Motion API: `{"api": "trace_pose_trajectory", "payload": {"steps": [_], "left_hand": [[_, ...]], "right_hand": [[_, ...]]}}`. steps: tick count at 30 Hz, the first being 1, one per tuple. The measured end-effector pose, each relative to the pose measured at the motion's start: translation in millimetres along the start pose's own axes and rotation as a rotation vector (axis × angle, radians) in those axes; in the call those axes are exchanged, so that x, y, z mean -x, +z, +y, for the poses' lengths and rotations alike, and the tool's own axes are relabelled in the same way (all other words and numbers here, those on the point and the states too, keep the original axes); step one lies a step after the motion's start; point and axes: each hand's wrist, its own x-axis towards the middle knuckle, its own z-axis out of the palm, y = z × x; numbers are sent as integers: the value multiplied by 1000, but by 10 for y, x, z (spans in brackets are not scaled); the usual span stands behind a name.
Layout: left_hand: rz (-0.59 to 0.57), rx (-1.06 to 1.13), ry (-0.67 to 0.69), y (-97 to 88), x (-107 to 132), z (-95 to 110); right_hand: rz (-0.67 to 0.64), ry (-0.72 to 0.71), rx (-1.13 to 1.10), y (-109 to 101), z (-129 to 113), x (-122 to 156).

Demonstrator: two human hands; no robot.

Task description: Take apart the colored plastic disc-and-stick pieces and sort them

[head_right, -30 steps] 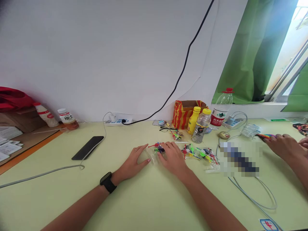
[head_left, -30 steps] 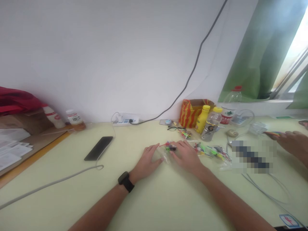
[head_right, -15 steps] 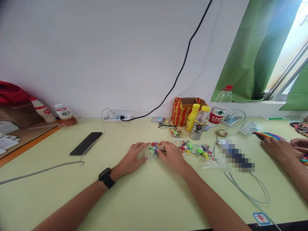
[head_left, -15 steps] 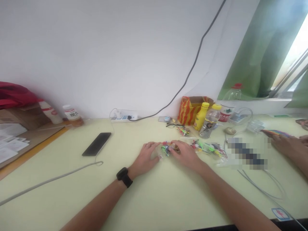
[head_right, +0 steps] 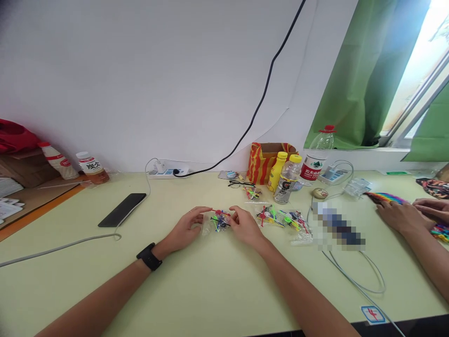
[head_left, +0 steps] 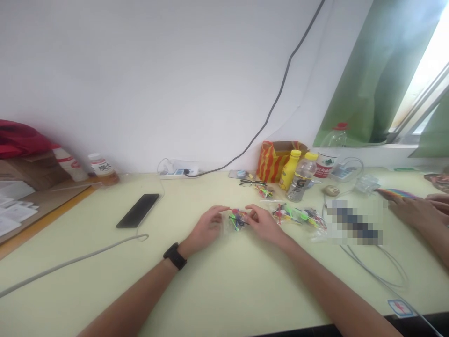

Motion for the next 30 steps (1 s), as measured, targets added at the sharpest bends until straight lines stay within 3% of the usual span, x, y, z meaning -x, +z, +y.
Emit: {"api": "trace_pose_trajectory", "payload": {"steps": [4,6,11,15,17,19,23,25,27,30], "left_hand": [[69,305,-173,-42,-8,45],[139,318,-235,-51,-10,60],[271,164,-268,-93,-31,20],[511,-34,-248,-172,-60,-36],[578,-139,-247,-195,-63,-42],[519,-199,-247,-184,-49,-23],[234,-314,-195,-91,2,66],[169,-311,-148,-55,12,91],[181,-248,-132,-60,0,73],[315,-143,-156,-156,-48,-26]], "right_hand": [[14,-21,11,19,49,-11],[17,-27,37,29,50,-2],[63,-1,157,42,-31,49],[50,-8,255,46,-120,86],[40,-8,271,53,-148,95],[41,-9,271,59,-161,97],[31,-33,288,54,-159,101],[14,-61,300,56,-155,110],[2,-87,301,75,-155,116],[23,-91,240,131,-172,75]]}}
